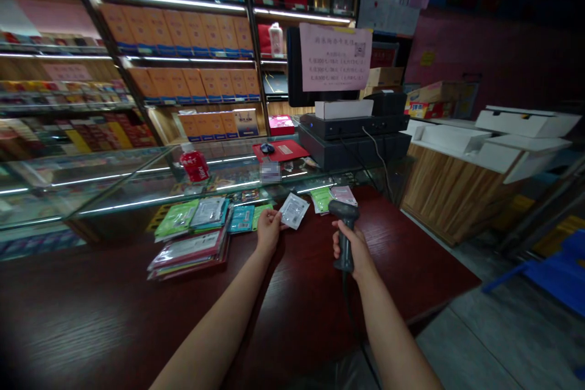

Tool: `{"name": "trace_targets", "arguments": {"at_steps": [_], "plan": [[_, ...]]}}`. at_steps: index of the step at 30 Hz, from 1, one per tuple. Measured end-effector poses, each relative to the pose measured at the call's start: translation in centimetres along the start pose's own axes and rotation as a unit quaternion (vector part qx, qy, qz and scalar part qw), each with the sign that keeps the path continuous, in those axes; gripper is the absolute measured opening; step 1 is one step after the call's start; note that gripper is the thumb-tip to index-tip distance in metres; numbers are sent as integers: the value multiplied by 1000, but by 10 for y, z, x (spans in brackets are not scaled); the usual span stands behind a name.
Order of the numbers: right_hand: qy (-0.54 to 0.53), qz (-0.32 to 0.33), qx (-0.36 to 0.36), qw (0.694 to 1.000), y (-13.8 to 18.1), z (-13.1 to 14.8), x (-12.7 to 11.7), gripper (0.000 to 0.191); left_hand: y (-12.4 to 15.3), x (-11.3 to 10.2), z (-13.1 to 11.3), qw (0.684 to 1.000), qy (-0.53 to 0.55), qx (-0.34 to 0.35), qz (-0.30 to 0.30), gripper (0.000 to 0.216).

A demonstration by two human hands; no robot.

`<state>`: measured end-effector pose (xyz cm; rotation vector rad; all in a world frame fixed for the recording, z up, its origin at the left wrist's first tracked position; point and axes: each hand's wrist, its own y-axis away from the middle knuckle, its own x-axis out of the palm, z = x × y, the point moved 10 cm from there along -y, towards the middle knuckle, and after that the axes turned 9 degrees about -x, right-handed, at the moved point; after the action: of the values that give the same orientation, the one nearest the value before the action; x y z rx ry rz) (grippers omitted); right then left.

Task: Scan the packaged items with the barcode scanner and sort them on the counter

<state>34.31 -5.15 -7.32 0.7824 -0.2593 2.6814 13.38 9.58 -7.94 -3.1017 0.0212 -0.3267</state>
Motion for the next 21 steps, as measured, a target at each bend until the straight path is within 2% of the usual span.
{"name": "trace_targets", "arguments": {"at_steps": [4,6,17,21], "plan": [[55,105,54,991,12,-12,20,36,-1,-1,3,1000,-5,0,-14,10],[81,137,68,985,17,-16,25,37,-2,-2,6,1000,-6,-1,-18,8],[122,192,103,968,29,-15,30,32,-6,-5,7,998,-39,37,-30,5],[140,202,111,963,33,-16,32,31,-4,-8,3,995,-65,44,-54,2]]}}
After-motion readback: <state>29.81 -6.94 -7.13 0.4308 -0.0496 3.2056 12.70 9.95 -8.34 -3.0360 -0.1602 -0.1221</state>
